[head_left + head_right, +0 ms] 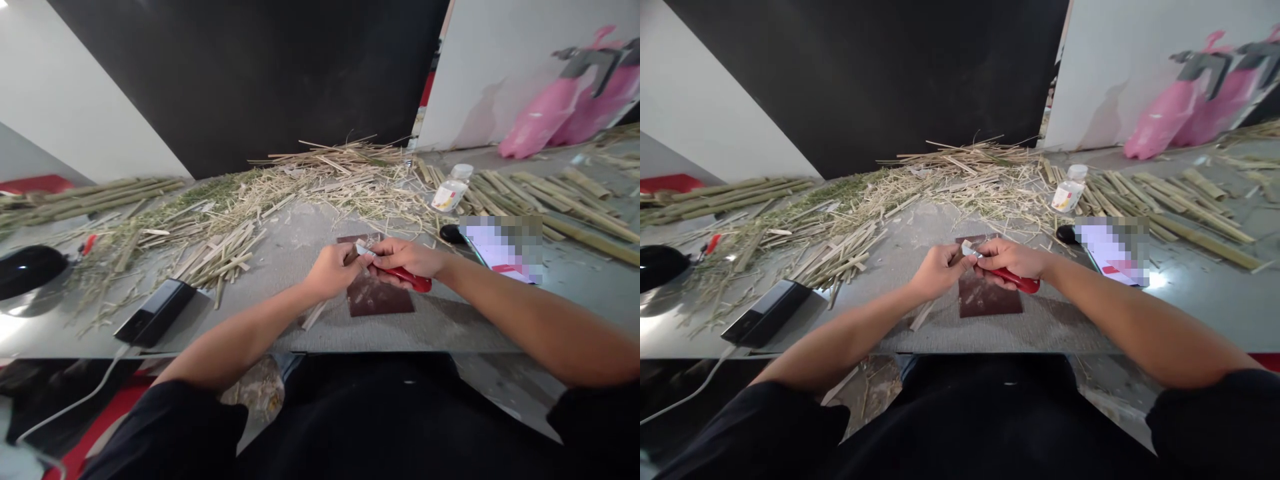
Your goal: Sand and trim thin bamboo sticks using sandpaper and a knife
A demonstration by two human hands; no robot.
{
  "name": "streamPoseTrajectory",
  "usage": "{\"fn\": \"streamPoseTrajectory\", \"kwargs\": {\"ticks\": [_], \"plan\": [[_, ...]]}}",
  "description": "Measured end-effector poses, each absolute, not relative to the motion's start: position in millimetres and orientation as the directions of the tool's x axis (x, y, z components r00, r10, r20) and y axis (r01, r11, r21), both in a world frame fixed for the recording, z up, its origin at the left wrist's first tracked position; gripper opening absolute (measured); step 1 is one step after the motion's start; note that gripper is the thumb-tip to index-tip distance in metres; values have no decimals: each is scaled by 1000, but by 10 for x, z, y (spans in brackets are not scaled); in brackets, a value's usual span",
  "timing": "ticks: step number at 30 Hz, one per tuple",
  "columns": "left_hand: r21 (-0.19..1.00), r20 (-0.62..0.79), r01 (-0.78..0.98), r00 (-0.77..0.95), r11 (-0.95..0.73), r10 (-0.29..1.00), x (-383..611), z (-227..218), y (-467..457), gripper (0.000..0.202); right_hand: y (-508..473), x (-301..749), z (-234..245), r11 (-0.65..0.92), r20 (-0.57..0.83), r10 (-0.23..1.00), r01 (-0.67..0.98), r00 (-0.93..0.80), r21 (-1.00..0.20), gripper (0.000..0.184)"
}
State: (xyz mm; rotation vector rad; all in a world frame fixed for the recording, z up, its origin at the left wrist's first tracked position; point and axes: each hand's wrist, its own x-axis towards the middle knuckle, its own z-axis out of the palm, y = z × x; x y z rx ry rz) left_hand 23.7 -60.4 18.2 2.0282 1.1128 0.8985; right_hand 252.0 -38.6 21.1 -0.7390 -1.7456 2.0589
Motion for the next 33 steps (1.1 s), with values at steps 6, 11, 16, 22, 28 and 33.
{"fn": "streamPoseTrajectory", "kwargs": {"ticks": [6, 11, 16, 22, 28, 33], "plan": [[738, 226, 500, 451, -454, 864, 229, 177, -606, 50, -369, 2579, 215, -252, -190, 492, 70, -850, -965, 29], [737, 218, 491, 477, -464, 852, 238, 142, -602, 50, -355, 2609, 172, -306, -215, 442, 79, -871, -949, 27], [744, 220, 502, 440, -441, 871, 244, 106, -581, 52, -332, 2576, 135, -237, -207, 483, 101, -851, -966, 36], [756, 141, 545, 406, -363, 903, 246, 117, -577, 44, -319, 2542, 209, 185, -132, 650, 324, -748, -928, 44], [794, 125, 523, 359, -310, 925, 215, 128, -494, 45, -333, 2460, 145, 522, 174, 852, 778, -494, -349, 30], [842, 122, 477, 289, -253, 949, 193, 118, -455, 40, -286, 2459, 71, 510, 239, 860, 783, -452, -355, 42]]}}
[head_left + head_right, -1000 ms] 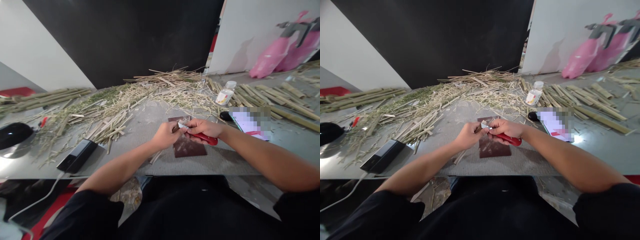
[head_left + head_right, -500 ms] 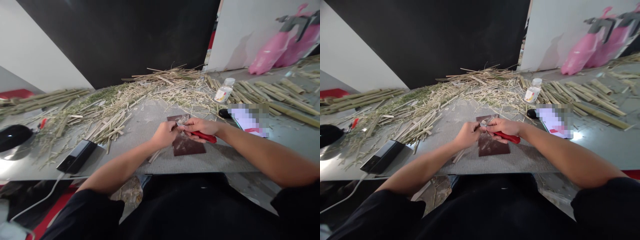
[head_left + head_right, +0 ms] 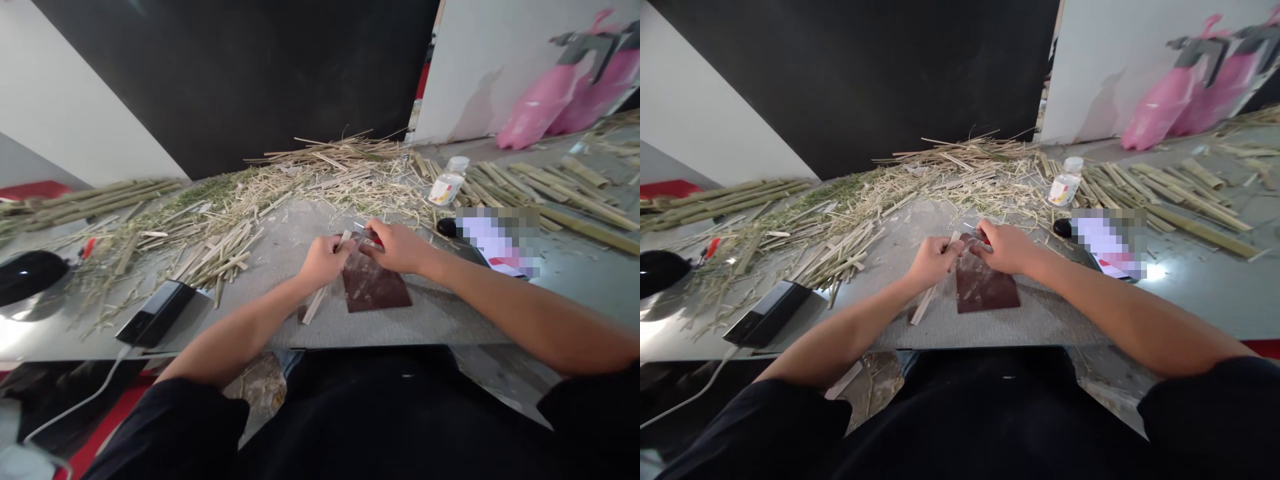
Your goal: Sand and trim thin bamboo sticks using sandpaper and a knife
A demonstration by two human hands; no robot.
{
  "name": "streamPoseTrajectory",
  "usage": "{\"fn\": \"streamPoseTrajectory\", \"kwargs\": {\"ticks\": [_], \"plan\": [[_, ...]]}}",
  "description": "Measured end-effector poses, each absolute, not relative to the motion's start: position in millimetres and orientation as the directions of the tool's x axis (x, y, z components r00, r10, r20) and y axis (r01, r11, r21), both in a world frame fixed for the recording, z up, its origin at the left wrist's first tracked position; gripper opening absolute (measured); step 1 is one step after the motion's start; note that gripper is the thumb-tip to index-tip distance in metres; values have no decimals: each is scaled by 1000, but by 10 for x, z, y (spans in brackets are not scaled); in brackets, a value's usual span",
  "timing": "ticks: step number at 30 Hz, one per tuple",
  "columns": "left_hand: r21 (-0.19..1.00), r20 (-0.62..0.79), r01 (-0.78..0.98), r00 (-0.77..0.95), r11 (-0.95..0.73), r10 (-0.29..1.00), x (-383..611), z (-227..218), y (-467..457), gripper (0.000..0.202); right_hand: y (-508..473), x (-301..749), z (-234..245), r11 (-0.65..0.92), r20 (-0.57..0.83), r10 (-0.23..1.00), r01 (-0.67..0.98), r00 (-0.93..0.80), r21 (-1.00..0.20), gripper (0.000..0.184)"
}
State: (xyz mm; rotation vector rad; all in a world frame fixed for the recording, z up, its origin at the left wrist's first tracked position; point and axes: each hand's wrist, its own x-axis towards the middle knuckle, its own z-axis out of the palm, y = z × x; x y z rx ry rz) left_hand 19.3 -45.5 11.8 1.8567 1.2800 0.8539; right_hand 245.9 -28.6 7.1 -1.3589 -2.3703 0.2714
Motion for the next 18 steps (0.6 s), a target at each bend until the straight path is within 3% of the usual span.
{"fn": "streamPoseTrajectory", "kwargs": {"ticks": [6, 11, 18], "plan": [[952, 107, 231, 361, -200, 926, 199, 85, -480, 29, -260, 2486, 56, 614, 329, 789, 653, -518, -444, 32], [982, 99, 105, 420, -157, 902, 228, 74, -524, 36, -368, 2398, 102, 605, 285, 791, 622, -542, -498, 29], [996, 89, -34, 494, -83, 865, 282, 38, -590, 49, -365, 2323, 44, 603, 331, 790, 557, -516, -571, 30]]}}
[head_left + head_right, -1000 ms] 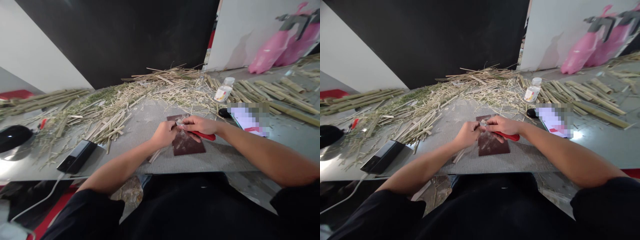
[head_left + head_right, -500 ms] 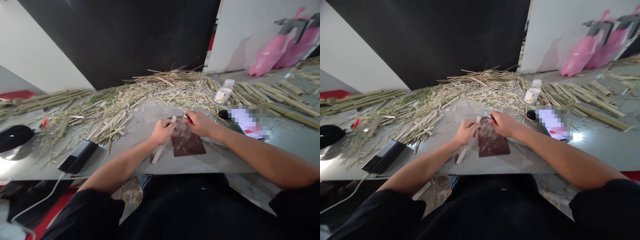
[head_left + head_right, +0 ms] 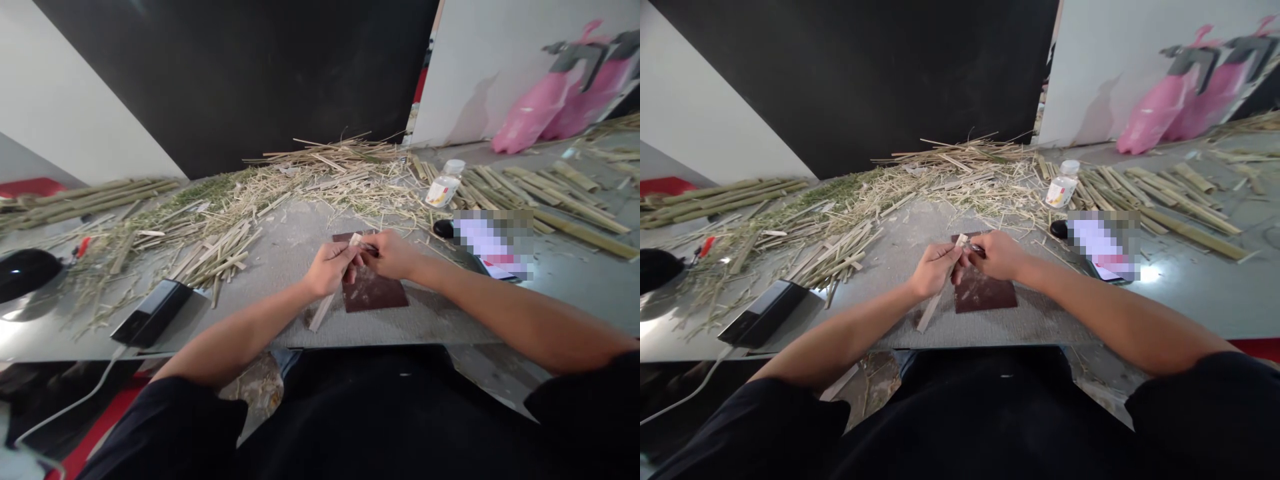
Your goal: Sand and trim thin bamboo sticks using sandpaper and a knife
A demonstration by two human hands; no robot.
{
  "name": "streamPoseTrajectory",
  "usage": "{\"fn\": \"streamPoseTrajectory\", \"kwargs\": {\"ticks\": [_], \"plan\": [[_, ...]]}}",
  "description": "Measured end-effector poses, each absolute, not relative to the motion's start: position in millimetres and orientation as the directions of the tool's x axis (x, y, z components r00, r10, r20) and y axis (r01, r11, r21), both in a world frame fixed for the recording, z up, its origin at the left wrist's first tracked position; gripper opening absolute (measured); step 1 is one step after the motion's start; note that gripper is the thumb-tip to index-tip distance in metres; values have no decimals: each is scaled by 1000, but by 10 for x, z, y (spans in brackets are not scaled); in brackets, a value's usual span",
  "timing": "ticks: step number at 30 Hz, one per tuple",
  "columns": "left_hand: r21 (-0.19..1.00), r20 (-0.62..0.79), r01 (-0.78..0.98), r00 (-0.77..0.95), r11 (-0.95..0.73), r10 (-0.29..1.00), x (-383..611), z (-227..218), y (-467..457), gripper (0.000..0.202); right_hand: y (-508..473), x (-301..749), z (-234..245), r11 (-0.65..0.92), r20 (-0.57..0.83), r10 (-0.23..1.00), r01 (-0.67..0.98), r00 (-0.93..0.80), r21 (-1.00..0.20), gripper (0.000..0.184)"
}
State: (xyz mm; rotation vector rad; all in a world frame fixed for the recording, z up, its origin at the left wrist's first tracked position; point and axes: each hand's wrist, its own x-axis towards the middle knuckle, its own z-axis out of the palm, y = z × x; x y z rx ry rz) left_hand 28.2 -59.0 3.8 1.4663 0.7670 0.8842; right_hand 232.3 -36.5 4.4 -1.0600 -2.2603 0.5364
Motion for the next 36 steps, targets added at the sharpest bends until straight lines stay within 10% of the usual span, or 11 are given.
{"fn": "streamPoseTrajectory", "kwargs": {"ticks": [36], "plan": [[980, 62, 99, 668, -172, 742, 245, 322, -716, 47, -434, 2365, 137, 578, 247, 714, 354, -655, -735, 20]]}}
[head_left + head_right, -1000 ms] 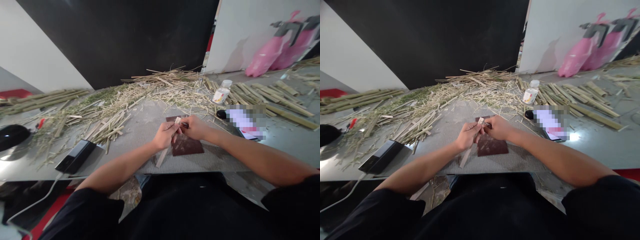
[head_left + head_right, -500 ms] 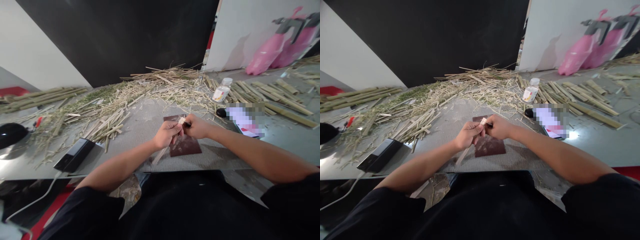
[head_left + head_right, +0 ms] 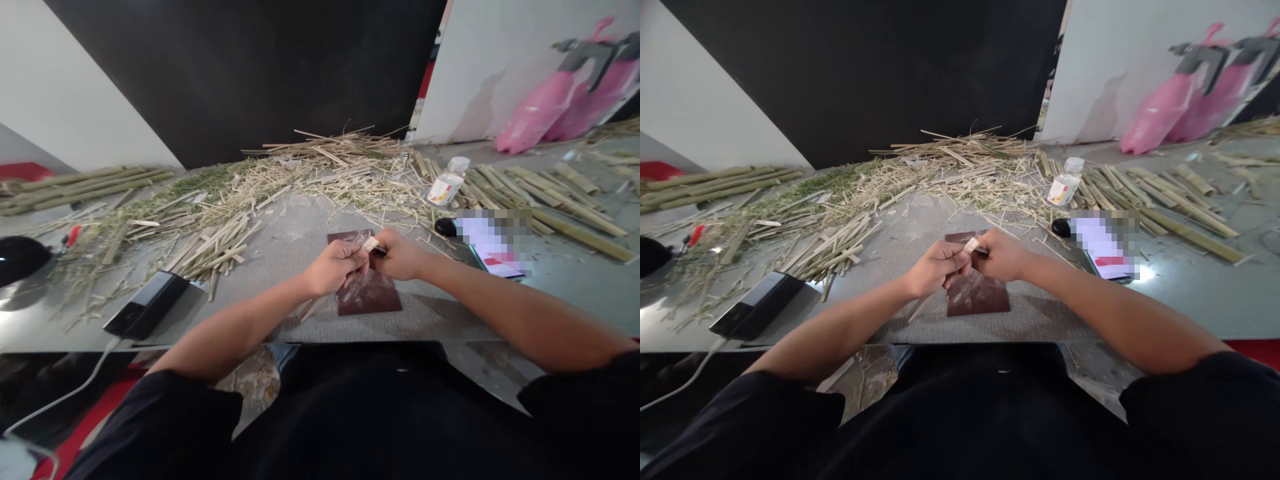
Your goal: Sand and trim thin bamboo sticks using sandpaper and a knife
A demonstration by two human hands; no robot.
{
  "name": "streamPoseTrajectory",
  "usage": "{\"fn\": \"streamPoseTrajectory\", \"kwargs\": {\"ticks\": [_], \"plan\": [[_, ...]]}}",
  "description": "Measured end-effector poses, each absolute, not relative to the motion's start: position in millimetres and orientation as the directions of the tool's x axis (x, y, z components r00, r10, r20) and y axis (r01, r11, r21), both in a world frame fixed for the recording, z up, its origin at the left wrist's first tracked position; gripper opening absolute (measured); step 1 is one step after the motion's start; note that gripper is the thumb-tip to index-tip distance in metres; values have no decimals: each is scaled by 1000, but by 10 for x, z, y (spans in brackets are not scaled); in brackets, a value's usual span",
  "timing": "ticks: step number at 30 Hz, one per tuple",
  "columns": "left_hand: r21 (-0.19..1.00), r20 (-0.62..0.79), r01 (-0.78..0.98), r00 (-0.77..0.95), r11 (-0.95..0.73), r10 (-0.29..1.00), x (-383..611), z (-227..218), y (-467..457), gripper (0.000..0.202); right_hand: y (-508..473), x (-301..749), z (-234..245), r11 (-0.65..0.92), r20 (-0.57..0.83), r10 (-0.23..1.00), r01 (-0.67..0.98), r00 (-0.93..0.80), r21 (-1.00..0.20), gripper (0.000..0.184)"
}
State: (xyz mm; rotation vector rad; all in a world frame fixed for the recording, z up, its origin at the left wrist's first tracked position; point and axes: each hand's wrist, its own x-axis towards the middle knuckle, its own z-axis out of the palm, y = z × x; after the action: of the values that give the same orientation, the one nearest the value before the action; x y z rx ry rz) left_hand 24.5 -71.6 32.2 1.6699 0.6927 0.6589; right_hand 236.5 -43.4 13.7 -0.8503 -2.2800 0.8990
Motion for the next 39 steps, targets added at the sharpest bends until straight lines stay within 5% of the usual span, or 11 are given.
{"fn": "streamPoseTrajectory", "kwargs": {"ticks": [14, 17, 22, 25, 28, 31, 34, 39], "plan": [[996, -57, -7, 726, 91, 686, 252, 345, -815, 50, -571, 2350, 238, 619, 281, 686, 336, -671, -710, 29], [995, -56, 99, 633, -9, 772, 249, 347, -791, 49, -607, 2327, 293, 590, 288, 754, 416, -590, -692, 25], [855, 249, 305, 468, -420, 848, 276, 387, -889, 38, -658, 2285, 367, 547, 321, 827, 528, -461, -649, 23], [786, 255, 414, 459, -459, 851, 304, 433, -964, 30, -676, 2272, 372, 508, 273, 849, 552, -453, -661, 14], [885, 123, 335, 501, -323, 857, 328, 452, -962, 26, -675, 2266, 368, 462, 206, 863, 557, -461, -690, 16], [997, -72, 68, 615, 39, 785, 323, 454, -904, 27, -652, 2266, 371, 407, 126, 860, 514, -495, -755, 27], [941, -168, -92, 708, 325, 686, 285, 466, -855, 31, -623, 2274, 372, 362, 79, 855, 479, -513, -800, 30], [890, -170, -167, 743, 424, 648, 239, 468, -822, 32, -608, 2309, 377, 354, 90, 879, 512, -469, -783, 33]]}}
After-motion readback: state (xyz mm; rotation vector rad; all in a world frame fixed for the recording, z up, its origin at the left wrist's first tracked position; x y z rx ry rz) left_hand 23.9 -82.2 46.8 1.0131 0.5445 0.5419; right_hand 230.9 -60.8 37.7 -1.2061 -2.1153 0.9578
